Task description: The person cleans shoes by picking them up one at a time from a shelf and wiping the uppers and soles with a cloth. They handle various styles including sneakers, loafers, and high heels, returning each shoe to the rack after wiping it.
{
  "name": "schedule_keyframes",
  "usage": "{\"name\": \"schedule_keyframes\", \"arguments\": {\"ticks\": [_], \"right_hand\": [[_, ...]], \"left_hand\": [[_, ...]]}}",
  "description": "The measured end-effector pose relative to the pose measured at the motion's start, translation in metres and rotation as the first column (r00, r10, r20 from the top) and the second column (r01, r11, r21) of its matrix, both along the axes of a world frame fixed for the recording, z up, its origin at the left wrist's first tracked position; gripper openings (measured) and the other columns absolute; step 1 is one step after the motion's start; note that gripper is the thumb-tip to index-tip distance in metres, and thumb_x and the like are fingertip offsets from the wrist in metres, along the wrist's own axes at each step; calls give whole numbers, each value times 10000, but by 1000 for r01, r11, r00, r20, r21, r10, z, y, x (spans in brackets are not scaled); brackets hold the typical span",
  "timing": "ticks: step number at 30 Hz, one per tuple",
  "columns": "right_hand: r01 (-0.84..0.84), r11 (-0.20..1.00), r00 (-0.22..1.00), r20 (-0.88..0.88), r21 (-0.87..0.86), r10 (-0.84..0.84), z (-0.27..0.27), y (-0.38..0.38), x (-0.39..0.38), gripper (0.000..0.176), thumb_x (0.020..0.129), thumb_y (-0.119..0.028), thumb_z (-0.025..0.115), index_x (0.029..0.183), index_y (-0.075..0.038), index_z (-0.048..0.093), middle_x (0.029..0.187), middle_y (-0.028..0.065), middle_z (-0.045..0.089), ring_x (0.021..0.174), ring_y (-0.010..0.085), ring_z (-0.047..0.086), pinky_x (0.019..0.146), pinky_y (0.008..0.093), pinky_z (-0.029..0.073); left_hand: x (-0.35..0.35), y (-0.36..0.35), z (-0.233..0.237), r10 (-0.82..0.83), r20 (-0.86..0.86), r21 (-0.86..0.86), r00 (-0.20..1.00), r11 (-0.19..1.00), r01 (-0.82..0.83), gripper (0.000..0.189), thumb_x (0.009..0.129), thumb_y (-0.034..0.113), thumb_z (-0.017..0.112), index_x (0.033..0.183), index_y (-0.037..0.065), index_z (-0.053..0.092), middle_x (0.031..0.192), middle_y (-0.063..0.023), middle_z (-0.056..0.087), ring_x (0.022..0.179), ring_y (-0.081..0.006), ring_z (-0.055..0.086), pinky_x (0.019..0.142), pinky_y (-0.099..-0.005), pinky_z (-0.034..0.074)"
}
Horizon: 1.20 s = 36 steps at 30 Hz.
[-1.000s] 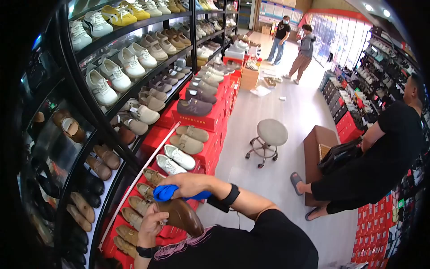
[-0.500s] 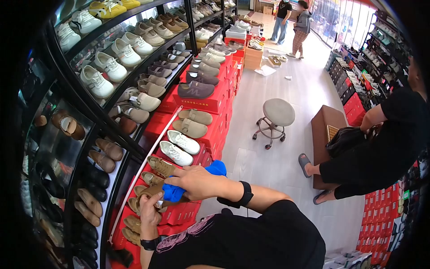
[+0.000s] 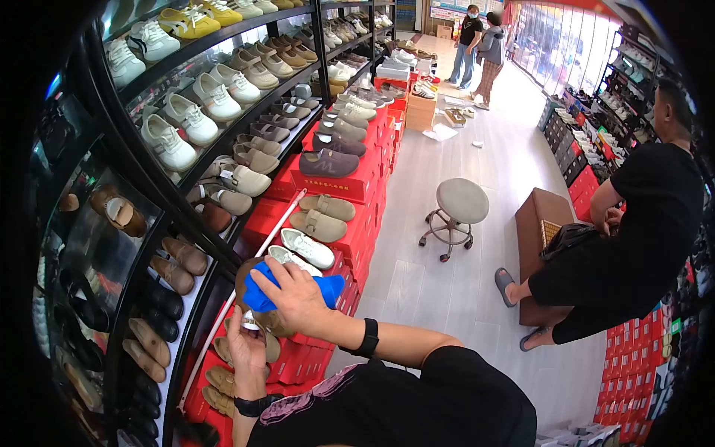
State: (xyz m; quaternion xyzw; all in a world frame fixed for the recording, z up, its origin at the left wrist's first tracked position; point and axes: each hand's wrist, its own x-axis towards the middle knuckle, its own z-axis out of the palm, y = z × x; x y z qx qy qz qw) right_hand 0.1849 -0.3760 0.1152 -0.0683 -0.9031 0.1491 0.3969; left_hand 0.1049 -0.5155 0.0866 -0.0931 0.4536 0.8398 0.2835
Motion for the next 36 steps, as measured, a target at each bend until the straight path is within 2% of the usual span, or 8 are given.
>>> {"name": "schedule_keyframes", "arguments": {"ticks": [8,12,15,21,25,27,30,36], "right_hand": [[-171,985,985,6,-29,171,-13,-27,-14,632,604,-56,645,1216,-117,503,1238,175,464,982,354,504,805,428,452],[-315,942,948,3,-118,318,-17,-38,-8,646,610,-43,635,1235,-120,488,1248,182,447,997,357,507,824,426,451],[-375,918,925,10,-130,379,-19,-42,-1,660,606,-16,627,1243,-115,483,1255,183,441,1000,339,514,823,404,454],[-543,757,809,16,-364,588,-37,-40,3,673,636,11,633,1272,-106,445,1241,182,454,1024,336,525,851,397,452],[-574,723,805,-106,-385,583,-19,-13,-10,643,651,1,645,1254,-81,439,1220,187,472,1062,359,514,880,406,441],[-426,788,904,-224,-445,363,6,-2,-18,625,641,4,650,1225,-60,440,1209,198,483,1096,381,492,897,412,432],[-304,937,908,-349,-170,231,33,10,-33,626,595,13,660,1186,-58,468,1213,206,479,1041,381,514,871,409,439],[-241,969,938,-267,-54,219,21,1,-37,572,593,-1,658,1144,-70,524,1206,204,482,947,361,533,802,406,451]], "left_hand": [[0,-1,19,-54,-28,134,998,989,57,485,874,452,514,1146,51,514,1141,-89,557,1059,-211,533,898,-340,421],[-19,-14,-1,-135,48,315,990,942,114,550,853,504,504,1172,56,507,1128,-120,575,1055,-264,551,927,-414,429],[-25,-22,0,-206,119,349,971,924,153,515,872,474,499,1141,35,513,1085,-127,584,987,-250,576,874,-371,462],[-38,-29,-9,-86,37,336,996,939,68,529,806,447,619,1126,38,522,1049,-135,594,917,-257,585,843,-380,468],[-35,-25,1,-35,161,346,986,938,-23,490,790,389,657,1127,58,529,1073,-106,580,983,-238,547,917,-379,422],[-35,-23,-3,-28,229,337,973,940,-52,474,787,367,666,1127,66,532,1092,-96,572,1011,-230,533,936,-377,407],[-24,-12,3,-81,209,374,975,927,-3,407,788,317,668,1098,78,556,1118,-80,569,1048,-223,519,949,-370,396],[-32,-2,-9,-99,240,427,966,904,-14,346,841,305,597,1100,79,560,1088,-61,609,999,-188,566,905,-340,441]]}}
